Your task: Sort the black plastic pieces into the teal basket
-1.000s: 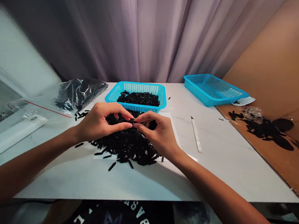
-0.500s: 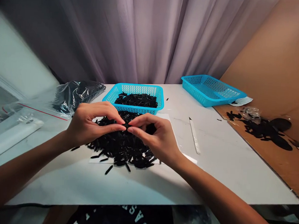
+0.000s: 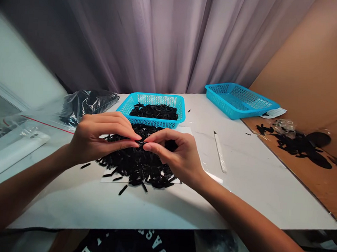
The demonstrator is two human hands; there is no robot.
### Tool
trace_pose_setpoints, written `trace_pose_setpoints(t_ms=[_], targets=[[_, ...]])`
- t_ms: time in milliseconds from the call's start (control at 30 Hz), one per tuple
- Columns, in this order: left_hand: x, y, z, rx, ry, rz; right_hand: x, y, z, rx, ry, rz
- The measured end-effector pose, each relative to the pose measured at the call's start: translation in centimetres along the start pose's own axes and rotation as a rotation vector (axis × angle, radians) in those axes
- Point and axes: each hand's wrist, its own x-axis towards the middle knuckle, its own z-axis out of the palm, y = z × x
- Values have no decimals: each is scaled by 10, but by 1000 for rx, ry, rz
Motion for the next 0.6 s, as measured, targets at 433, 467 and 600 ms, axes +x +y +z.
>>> trace_pose_setpoints(t_ms=[433, 467, 600], targets=[[2, 1, 0, 23, 17, 3, 0, -1, -1, 19, -54, -10], [1, 1, 1, 24, 19, 2, 0, -1, -1, 9, -51, -9], [0, -2, 1, 62, 31, 38, 0, -1, -1, -17, -35, -7]])
